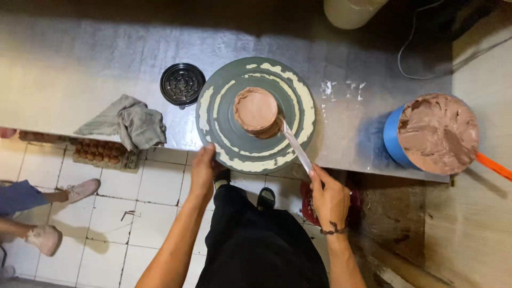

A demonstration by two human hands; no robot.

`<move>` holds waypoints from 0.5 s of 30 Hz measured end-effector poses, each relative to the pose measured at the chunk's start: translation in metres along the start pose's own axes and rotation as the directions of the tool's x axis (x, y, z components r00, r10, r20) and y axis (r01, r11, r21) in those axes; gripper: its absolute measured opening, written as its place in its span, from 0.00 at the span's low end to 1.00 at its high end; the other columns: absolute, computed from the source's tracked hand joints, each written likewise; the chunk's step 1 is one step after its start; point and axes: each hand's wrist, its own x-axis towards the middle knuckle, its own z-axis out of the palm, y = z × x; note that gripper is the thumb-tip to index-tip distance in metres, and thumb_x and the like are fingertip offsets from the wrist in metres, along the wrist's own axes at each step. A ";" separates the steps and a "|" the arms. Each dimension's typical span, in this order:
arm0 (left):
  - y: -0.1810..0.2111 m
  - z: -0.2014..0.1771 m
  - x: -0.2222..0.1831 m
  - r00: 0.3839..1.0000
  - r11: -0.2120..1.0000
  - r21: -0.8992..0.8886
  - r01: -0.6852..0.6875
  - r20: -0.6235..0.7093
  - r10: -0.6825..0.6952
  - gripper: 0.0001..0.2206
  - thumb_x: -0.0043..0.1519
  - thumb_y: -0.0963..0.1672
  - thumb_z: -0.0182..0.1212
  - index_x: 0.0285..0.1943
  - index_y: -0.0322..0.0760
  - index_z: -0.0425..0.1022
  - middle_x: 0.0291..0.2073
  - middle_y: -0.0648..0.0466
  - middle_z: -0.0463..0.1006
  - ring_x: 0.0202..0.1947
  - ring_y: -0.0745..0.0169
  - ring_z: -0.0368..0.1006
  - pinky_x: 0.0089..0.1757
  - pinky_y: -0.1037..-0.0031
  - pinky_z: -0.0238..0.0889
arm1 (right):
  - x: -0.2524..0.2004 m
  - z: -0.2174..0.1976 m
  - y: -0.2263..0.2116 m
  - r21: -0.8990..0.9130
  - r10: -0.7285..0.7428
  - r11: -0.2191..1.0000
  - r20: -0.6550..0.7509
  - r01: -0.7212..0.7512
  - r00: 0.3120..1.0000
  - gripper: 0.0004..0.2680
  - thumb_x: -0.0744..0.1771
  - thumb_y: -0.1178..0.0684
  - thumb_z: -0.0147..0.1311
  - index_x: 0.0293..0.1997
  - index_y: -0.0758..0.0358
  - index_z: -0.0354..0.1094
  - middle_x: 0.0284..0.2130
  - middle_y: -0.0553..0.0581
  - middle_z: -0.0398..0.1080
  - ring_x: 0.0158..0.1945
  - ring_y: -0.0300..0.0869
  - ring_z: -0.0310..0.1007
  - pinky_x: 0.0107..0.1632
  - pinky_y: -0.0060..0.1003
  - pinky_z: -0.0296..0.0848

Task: Frosting small chocolate cakes with chocolate icing on a turntable.

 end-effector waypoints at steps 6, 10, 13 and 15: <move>-0.048 0.005 -0.032 0.983 0.993 0.002 0.120 0.143 -0.119 0.19 0.69 0.51 0.57 0.52 0.29 0.68 0.38 0.52 0.77 0.36 0.60 0.78 0.44 0.66 0.73 | -0.022 0.003 0.009 -0.051 0.027 0.998 0.000 -0.027 1.000 0.12 0.67 0.40 0.55 0.54 0.40 0.78 0.21 0.55 0.77 0.27 0.47 0.78 0.35 0.40 0.74; -0.025 0.017 -0.045 0.962 0.982 0.019 0.188 0.201 -0.188 0.20 0.63 0.52 0.55 0.56 0.34 0.71 0.42 0.54 0.82 0.40 0.62 0.82 0.45 0.70 0.71 | -0.031 0.002 0.007 -0.034 0.037 0.999 0.031 -0.036 0.999 0.12 0.67 0.40 0.54 0.53 0.41 0.78 0.22 0.54 0.76 0.26 0.46 0.78 0.34 0.39 0.74; -0.039 0.003 -0.030 0.982 0.991 -0.038 0.125 0.149 -0.118 0.21 0.66 0.52 0.55 0.55 0.30 0.69 0.42 0.50 0.80 0.39 0.58 0.80 0.46 0.65 0.72 | -0.035 0.002 0.005 -0.071 0.015 0.997 0.055 -0.011 0.998 0.11 0.67 0.40 0.54 0.53 0.40 0.78 0.21 0.53 0.77 0.26 0.45 0.77 0.33 0.40 0.73; -0.030 0.005 -0.030 0.991 0.995 -0.069 0.078 0.116 -0.070 0.23 0.69 0.53 0.54 0.54 0.26 0.71 0.42 0.47 0.78 0.40 0.57 0.77 0.49 0.62 0.73 | -0.037 0.002 0.002 -0.033 0.116 0.993 0.097 -0.113 0.989 0.11 0.66 0.41 0.55 0.53 0.40 0.78 0.20 0.53 0.76 0.24 0.43 0.77 0.32 0.39 0.73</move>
